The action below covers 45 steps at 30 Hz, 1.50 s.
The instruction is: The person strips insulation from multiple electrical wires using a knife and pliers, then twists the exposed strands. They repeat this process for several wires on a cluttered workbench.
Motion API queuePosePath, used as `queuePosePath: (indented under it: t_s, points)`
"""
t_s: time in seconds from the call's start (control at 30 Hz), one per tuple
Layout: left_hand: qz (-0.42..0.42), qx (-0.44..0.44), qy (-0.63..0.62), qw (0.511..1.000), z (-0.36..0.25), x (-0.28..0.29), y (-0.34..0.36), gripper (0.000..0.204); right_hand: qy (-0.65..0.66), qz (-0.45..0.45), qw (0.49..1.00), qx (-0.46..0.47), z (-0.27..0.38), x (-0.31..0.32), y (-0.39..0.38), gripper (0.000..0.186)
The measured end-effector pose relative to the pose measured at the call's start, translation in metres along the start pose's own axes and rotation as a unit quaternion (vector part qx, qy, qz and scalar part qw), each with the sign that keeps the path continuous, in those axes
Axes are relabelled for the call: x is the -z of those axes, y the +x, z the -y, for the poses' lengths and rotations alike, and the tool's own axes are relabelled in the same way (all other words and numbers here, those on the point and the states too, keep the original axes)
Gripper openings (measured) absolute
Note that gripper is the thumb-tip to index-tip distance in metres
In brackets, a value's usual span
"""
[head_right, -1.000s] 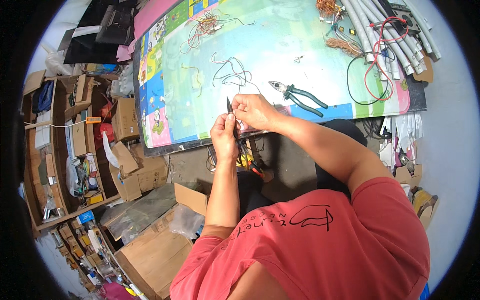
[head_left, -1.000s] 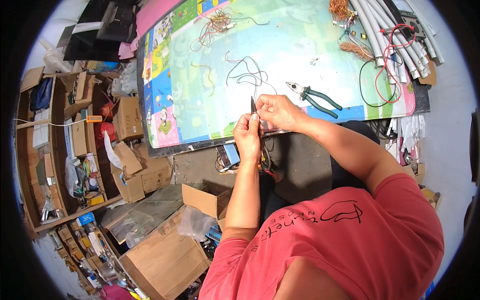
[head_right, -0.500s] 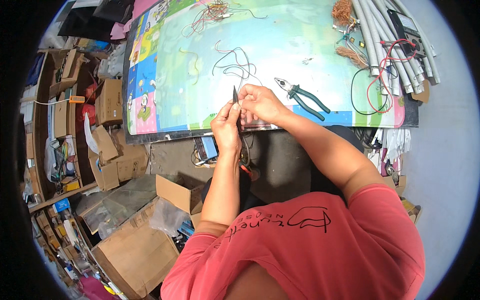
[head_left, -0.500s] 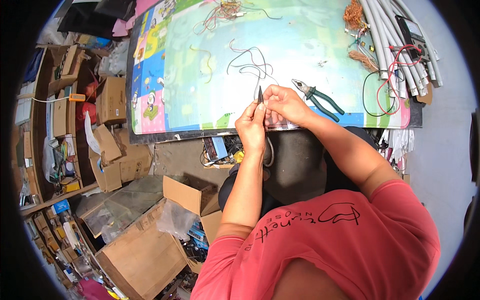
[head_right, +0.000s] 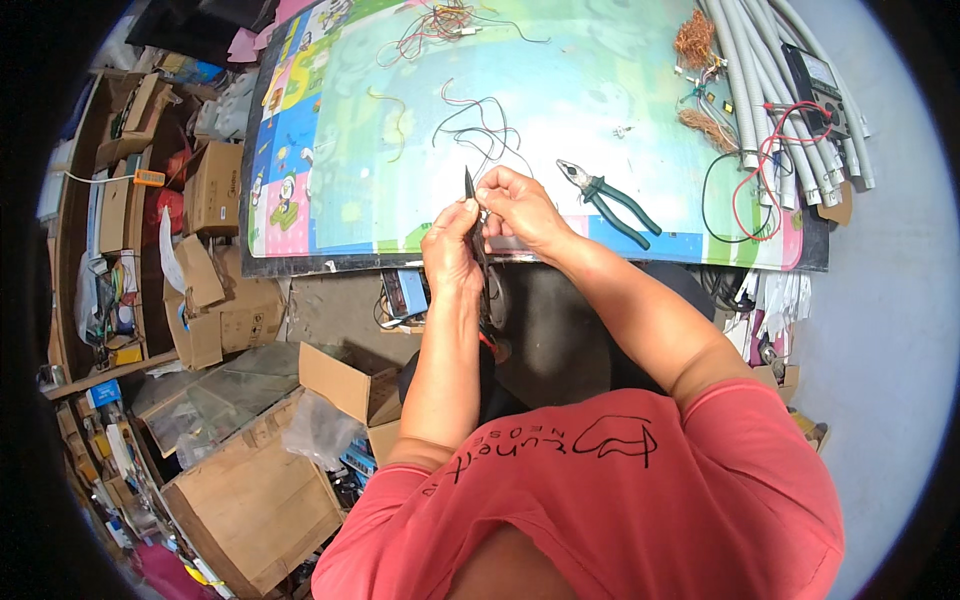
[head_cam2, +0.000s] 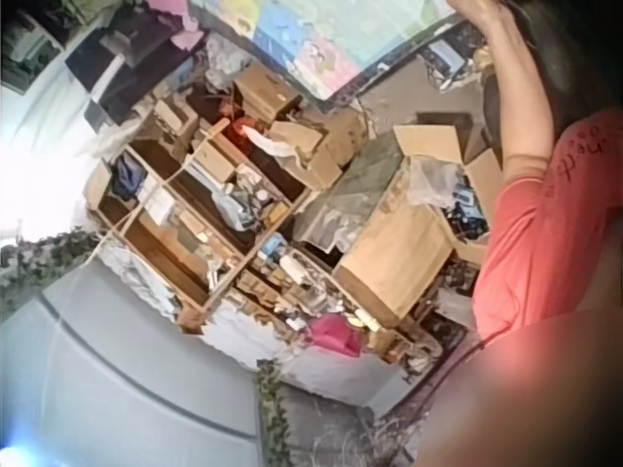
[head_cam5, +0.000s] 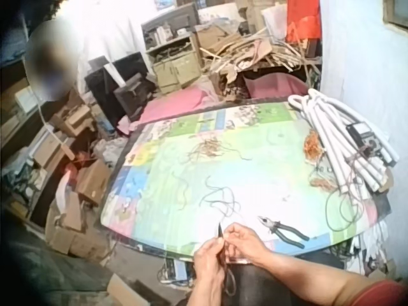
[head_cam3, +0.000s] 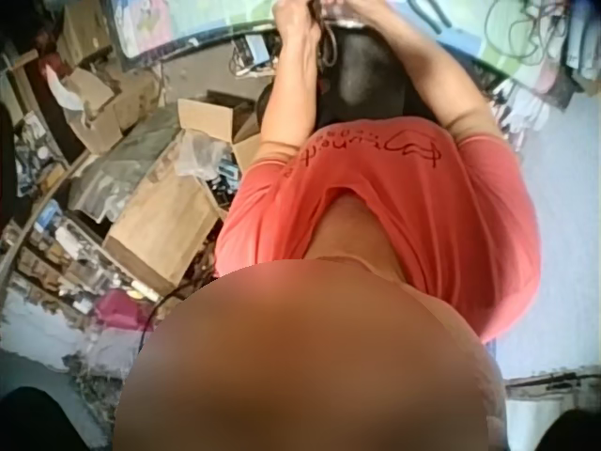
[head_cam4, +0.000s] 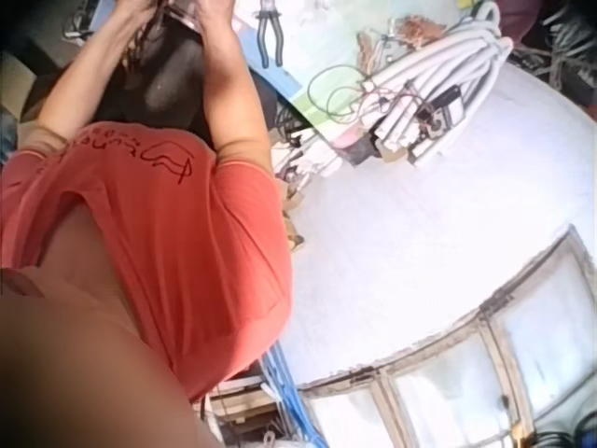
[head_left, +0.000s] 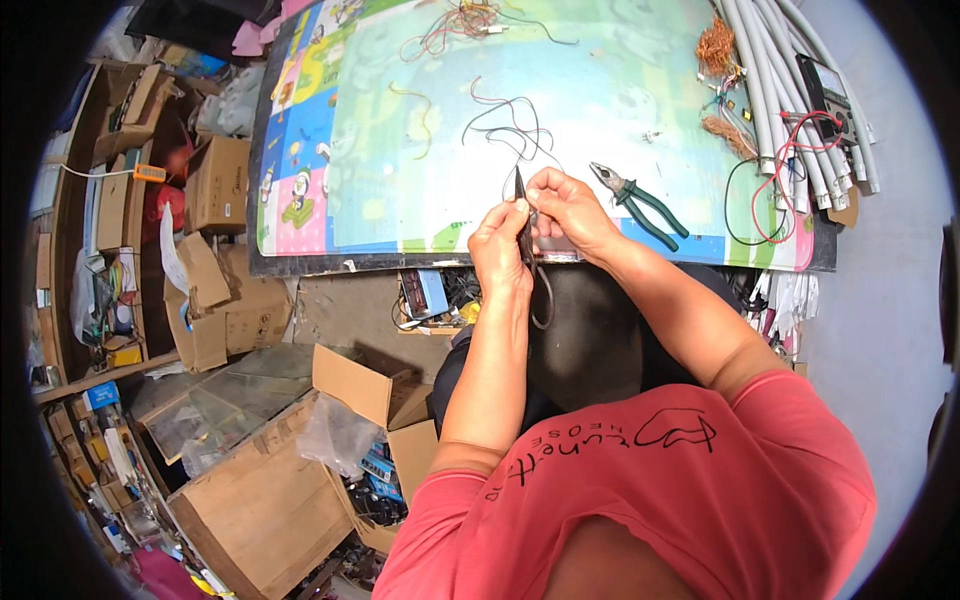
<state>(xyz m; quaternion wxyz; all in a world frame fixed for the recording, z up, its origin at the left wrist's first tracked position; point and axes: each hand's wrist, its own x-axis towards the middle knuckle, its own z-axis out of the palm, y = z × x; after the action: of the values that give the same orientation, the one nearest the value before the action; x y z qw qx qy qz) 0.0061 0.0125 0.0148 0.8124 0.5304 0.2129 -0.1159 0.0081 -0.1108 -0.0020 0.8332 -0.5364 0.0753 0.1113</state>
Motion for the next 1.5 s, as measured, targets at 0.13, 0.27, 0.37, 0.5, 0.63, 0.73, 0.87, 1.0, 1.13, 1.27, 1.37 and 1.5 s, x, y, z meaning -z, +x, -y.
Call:
queuePosePath:
  t_s: [0.13, 0.27, 0.37, 0.5, 0.63, 0.73, 0.87, 1.0, 1.13, 1.27, 1.37, 1.5]
  points:
    - [-0.035, -0.040, 0.027, 0.998, 0.005, 0.002, 0.009, 0.022, 0.030, -0.069, 0.997, -0.008, -0.004, -0.012, 0.007, 0.008]
    - [-0.030, -0.021, 0.013, 0.999, -0.005, -0.001, 0.005, 0.026, 0.067, -0.109, 0.991, -0.043, -0.002, -0.016, 0.010, 0.007]
    - [-0.001, -0.011, -0.003, 1.000, -0.005, 0.002, 0.006, 0.031, 0.110, -0.102, 0.988, -0.042, -0.008, -0.012, 0.012, 0.007]
    - [0.017, -0.020, -0.004, 1.000, 0.001, 0.007, 0.011, 0.032, 0.122, -0.114, 0.984, -0.056, -0.007, -0.011, 0.011, 0.006]
    - [0.034, -0.017, 0.004, 0.999, 0.001, 0.003, 0.009, 0.029, 0.160, -0.129, 0.976, -0.075, -0.010, -0.003, 0.014, 0.006]
    - [0.052, -0.016, -0.008, 0.998, 0.002, 0.003, 0.011, 0.024, 0.173, -0.111, 0.972, -0.110, -0.006, 0.001, 0.015, 0.006]
    - [0.113, -0.006, -0.040, 0.993, 0.000, 0.014, 0.024, 0.016, 0.154, -0.067, 0.982, -0.082, -0.002, -0.007, 0.009, 0.007]
    - [0.183, 0.026, -0.060, 0.981, -0.003, 0.012, 0.023, 0.017, 0.170, -0.063, 0.979, -0.097, -0.005, -0.003, 0.009, 0.007]
    - [0.210, 0.053, -0.059, 0.974, -0.004, 0.015, 0.023, 0.017, 0.192, -0.052, 0.972, -0.121, -0.003, 0.002, 0.012, 0.005]
    - [0.158, 0.061, -0.028, 0.985, -0.005, 0.011, 0.017, 0.010, 0.161, -0.088, 0.977, -0.108, -0.003, 0.003, 0.010, 0.005]
    - [0.174, 0.044, -0.045, 0.983, 0.004, 0.013, 0.017, 0.009, 0.142, -0.115, 0.978, -0.098, 0.002, -0.001, 0.007, 0.007]
    - [0.196, 0.045, -0.078, 0.976, 0.007, 0.013, 0.015, 0.010, 0.124, -0.150, 0.978, -0.070, 0.004, 0.000, 0.008, 0.007]
